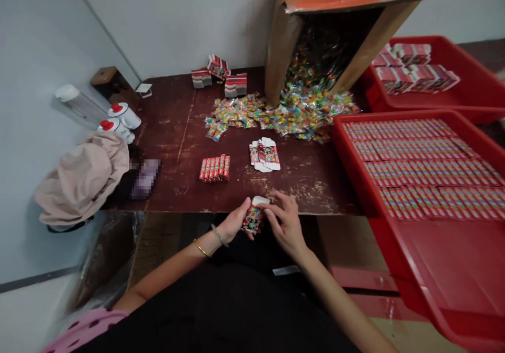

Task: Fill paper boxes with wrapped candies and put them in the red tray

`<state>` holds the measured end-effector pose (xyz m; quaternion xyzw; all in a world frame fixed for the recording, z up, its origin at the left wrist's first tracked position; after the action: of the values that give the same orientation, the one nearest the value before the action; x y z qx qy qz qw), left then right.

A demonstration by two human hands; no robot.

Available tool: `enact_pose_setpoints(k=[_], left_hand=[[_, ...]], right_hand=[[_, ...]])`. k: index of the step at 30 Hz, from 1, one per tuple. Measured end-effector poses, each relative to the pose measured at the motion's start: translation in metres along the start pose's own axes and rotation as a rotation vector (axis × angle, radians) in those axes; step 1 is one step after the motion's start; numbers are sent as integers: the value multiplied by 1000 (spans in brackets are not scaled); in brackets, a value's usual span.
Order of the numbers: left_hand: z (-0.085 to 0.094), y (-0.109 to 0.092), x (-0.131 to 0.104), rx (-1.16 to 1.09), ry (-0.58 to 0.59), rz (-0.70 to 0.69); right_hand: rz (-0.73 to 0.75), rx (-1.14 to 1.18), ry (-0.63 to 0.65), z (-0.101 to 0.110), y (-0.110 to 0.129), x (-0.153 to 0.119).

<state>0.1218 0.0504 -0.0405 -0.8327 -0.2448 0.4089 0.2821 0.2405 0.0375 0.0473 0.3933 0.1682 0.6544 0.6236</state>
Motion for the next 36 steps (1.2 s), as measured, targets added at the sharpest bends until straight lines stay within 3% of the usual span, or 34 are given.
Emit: enact_pose_setpoints(k=[2,5,7,10,12,14,17,19,23,27,31,33,36], left_hand=[[0,-1,2,20,-3,-18],[-5,3,3,11,31,20],[-7,2,1,12,39,36],[-11,-8,-4,131,62,-7],[-13,-15,-7,236,79,-43],[-10,-17,-8,285,56,-42],[3,-7,-6,195,-36,31],[9,1,-4,113,-76,65],[3,7,-4,13,-14,75],[-9,-4,-14,-30,118,54],[-4,-3,-20,-4,85,79],[4,-6,-19,52,-5,-10],[12,-29,-21,180,-125,-302]], right_hand=[[-76,120,45,-4,-6,-1],[-397,538,114,-17,-34,-7],[-587,808,281,-40,-42,-15],[-682,952,481,-58,-38,-20],[-653,901,553,-60,-32,-18],[-534,760,606,-58,-21,-13],[-239,450,501,-39,1,1],[-123,301,400,-27,11,8],[-163,247,394,-27,4,16],[-152,242,388,-29,-5,20],[-39,197,285,-29,7,7],[-48,140,289,-40,9,0],[-95,94,341,-67,2,8]])
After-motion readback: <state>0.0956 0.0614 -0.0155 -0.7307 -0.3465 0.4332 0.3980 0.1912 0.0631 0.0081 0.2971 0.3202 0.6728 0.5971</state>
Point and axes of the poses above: each hand's wrist, its own x-axis towards the middle knuckle, its own z-axis out of the back of the hand, y = z × x, the point moved 10 cm from there along x, towards the middle knuckle, and after that the axes turned 12 degrees about -x, right-handed, at the moved point
